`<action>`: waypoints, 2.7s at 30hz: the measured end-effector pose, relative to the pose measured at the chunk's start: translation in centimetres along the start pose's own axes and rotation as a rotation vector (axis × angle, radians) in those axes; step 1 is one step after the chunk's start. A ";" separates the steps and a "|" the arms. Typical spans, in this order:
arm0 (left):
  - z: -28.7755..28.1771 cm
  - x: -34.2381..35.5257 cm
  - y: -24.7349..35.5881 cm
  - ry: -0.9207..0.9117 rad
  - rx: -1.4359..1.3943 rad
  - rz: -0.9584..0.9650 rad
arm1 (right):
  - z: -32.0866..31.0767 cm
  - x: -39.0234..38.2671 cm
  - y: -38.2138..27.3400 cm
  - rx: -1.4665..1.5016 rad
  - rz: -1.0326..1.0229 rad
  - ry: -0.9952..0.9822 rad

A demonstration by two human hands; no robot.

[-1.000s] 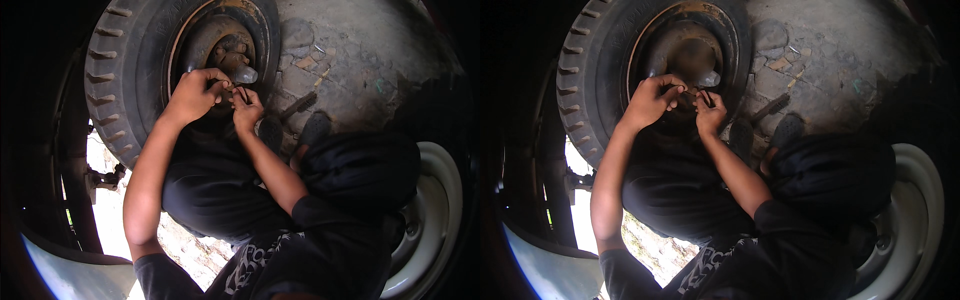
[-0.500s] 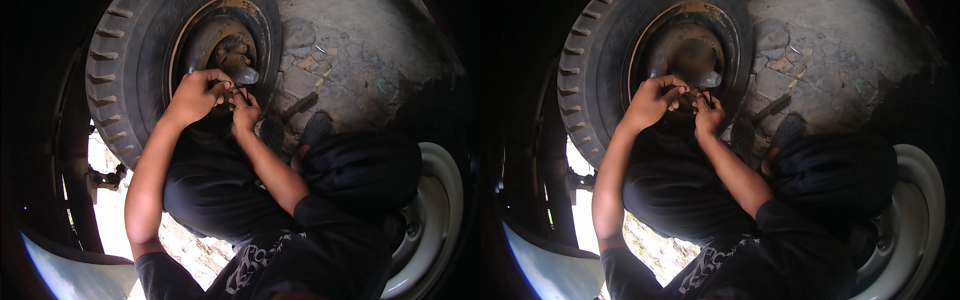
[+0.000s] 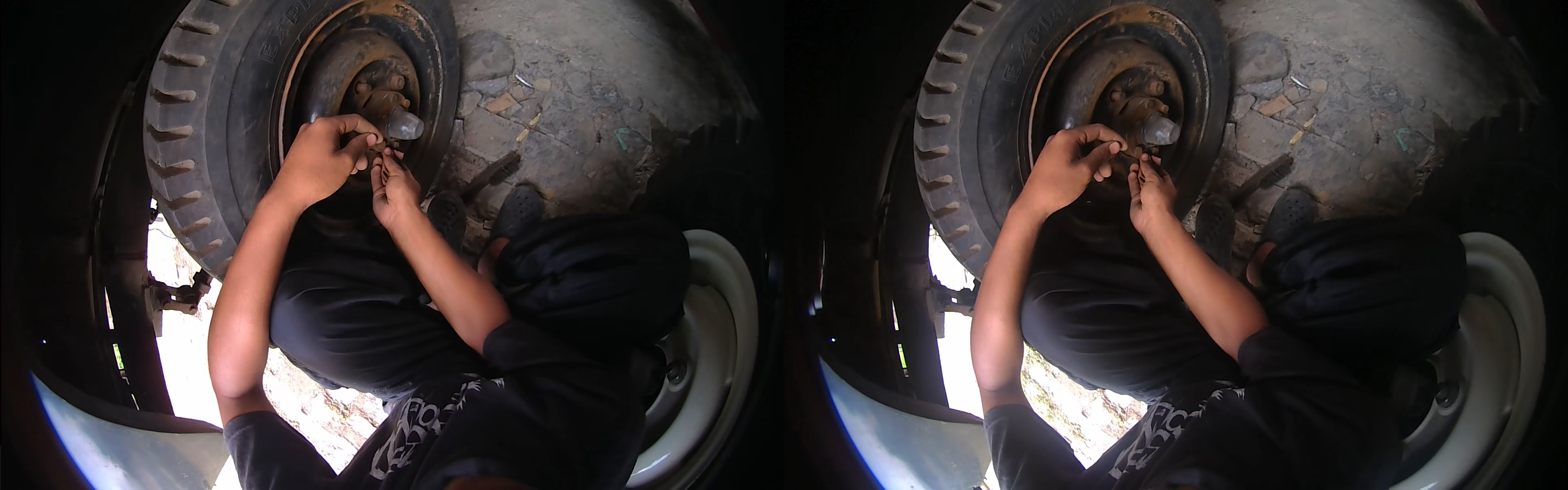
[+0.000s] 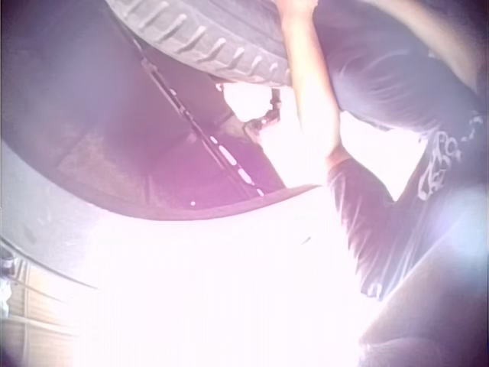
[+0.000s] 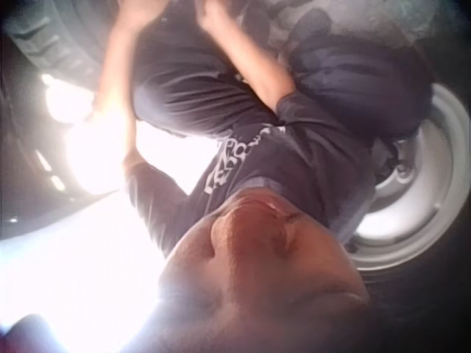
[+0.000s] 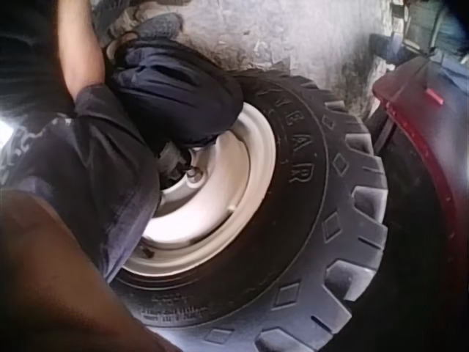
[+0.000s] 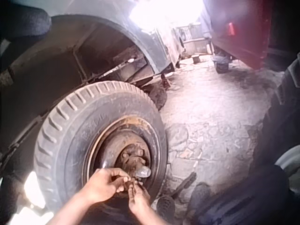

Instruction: The person crouches by a vehicle wheel and uses hands to manipulate a small metal cotter pin into the wheel hub. The person repeatedly adjusts the pin and rotates the wheel to align the pin with the hub hole.

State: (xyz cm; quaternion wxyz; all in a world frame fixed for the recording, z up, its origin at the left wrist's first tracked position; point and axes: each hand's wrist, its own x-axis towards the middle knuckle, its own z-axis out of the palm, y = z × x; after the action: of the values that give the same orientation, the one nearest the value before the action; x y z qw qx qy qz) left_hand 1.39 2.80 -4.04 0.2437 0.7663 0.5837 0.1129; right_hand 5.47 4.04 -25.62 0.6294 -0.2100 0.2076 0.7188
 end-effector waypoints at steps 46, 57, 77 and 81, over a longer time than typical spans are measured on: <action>0.1 -0.3 0.3 -0.032 -0.023 0.026 | 0.8 -0.9 -0.3 -0.009 0.059 0.019; 0.0 0.0 0.4 -0.032 -0.009 0.063 | 0.4 0.4 -1.0 0.024 0.091 0.010; 0.1 -0.1 -0.1 -0.024 -0.013 0.064 | 0.3 -0.2 0.8 0.013 -0.015 0.007; -0.1 -0.1 0.5 -0.046 0.010 0.019 | 0.3 0.7 0.1 0.038 -0.038 0.008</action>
State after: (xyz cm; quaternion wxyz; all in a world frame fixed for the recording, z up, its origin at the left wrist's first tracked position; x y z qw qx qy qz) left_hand 1.71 2.65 -3.72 0.2520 0.7754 0.5712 0.0947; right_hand 5.30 4.82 -25.77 0.6459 -0.2048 0.2195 0.7019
